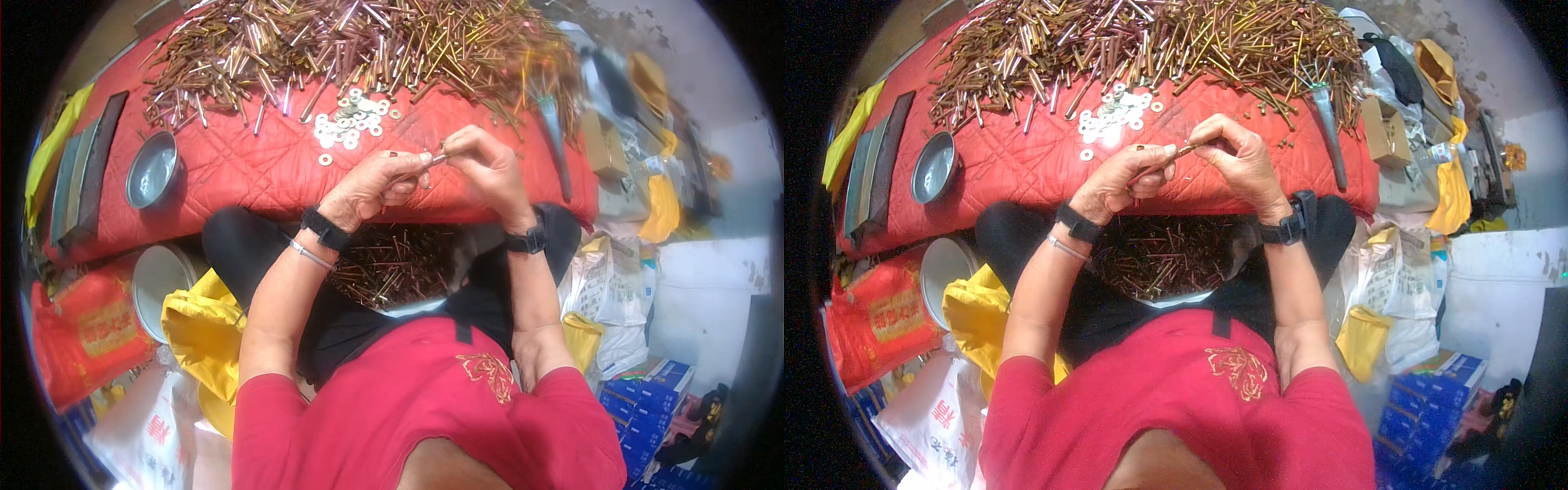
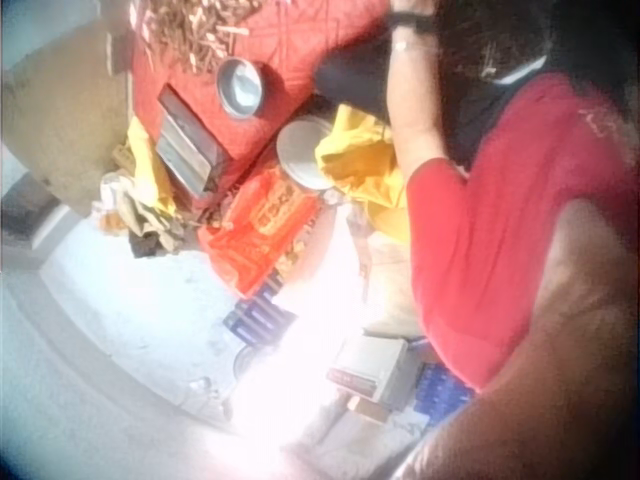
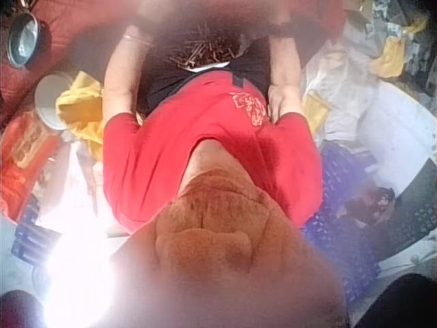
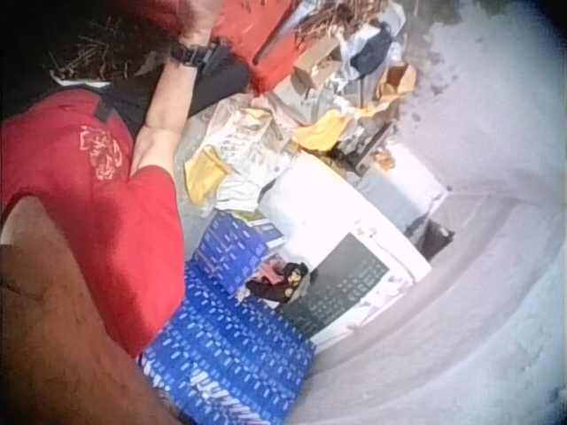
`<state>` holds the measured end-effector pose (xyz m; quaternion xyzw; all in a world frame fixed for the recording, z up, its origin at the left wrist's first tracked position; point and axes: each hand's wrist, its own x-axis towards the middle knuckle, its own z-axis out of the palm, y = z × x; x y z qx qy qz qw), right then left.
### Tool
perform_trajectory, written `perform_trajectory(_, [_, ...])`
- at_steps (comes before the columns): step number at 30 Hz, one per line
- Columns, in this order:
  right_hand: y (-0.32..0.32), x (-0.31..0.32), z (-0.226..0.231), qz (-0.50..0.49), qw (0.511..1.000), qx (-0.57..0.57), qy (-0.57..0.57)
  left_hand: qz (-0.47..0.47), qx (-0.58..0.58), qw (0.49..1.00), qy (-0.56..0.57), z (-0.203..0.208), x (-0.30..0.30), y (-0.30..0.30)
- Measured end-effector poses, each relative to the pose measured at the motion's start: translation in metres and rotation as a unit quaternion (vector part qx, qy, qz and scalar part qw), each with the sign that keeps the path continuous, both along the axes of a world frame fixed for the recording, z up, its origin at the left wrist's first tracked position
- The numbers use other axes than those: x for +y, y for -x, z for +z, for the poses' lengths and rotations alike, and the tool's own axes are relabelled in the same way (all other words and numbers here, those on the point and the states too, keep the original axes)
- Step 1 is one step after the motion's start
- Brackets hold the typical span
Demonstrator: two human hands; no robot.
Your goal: Manually assembling washers and nuts onto long metal bolts or studs.
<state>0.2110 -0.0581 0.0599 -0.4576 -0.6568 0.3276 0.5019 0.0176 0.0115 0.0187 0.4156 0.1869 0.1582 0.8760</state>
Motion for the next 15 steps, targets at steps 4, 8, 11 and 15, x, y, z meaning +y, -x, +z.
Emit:
perform_trajectory(4, [0.002,0.000,0.003,-0.020,0.999,-0.015,0.029,-0.044,-0.033,0.996,0.068,-0.002,0.003,0.000])
perform_trajectory(8, [-0.002,-0.002,0.009,-0.053,0.981,-0.121,0.140,0.085,0.093,0.964,-0.234,-0.002,-0.004,-0.006])
perform_trajectory(11, [-0.006,-0.003,0.005,-0.036,0.990,-0.116,0.073,0.058,0.066,0.981,-0.173,-0.002,-0.003,-0.007])
perform_trajectory(15, [0.005,-0.007,0.007,-0.025,0.994,0.046,0.094,0.040,0.031,0.994,-0.099,0.005,-0.003,-0.003])
